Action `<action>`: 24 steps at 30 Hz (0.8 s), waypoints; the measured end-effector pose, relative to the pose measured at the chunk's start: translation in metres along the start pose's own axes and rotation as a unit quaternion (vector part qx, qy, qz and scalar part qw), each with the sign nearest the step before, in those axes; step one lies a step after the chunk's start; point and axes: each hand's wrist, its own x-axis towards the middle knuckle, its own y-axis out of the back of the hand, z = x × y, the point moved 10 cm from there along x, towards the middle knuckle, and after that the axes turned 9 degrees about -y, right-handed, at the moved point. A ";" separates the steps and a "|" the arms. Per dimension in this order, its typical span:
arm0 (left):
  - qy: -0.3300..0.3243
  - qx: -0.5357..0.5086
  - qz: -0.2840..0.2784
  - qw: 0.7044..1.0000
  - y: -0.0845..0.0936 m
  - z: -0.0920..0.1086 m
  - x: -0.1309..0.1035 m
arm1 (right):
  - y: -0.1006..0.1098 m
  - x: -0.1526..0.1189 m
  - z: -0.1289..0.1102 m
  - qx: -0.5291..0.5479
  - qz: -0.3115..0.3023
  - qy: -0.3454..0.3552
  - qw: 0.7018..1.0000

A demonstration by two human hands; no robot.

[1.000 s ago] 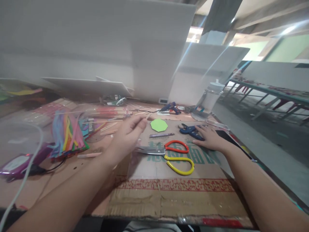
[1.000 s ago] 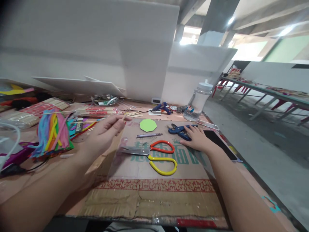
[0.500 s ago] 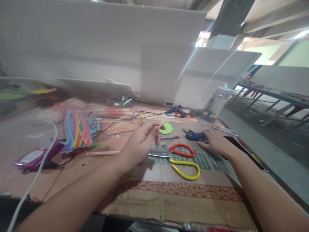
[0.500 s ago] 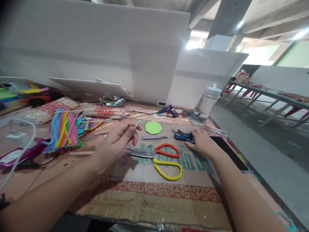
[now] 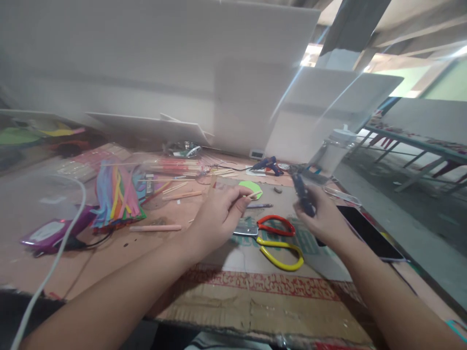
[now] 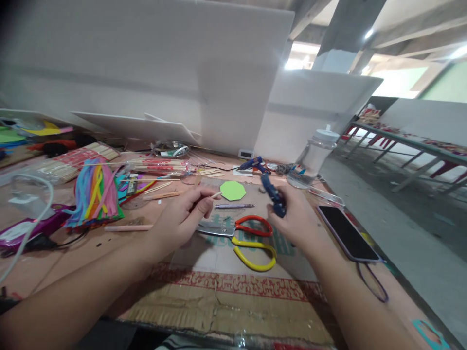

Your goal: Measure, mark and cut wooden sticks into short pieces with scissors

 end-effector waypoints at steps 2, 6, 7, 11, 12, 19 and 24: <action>-0.014 0.022 -0.007 1.000 -0.003 0.004 -0.001 | 0.009 -0.015 -0.045 0.069 0.019 0.065 0.995; -0.025 0.035 -0.025 0.999 -0.011 0.006 -0.004 | 0.008 -0.032 -0.086 0.133 -0.005 0.091 0.987; -0.024 0.032 -0.027 0.999 -0.012 0.006 -0.005 | 0.007 -0.034 -0.088 0.144 -0.007 0.087 0.986; -0.024 0.019 -0.039 0.999 -0.017 0.003 -0.006 | 0.005 -0.039 -0.094 0.150 -0.020 0.105 0.983; -0.028 0.020 -0.048 0.998 -0.020 0.003 -0.007 | 0.006 -0.040 -0.096 0.149 -0.019 0.109 0.983; -0.045 0.047 -0.094 0.993 -0.033 0.005 -0.013 | 0.016 -0.043 -0.108 0.116 -0.004 0.129 0.985; -0.074 0.017 -0.109 0.991 -0.036 0.014 -0.014 | 0.021 -0.046 -0.111 0.088 0.019 0.156 0.984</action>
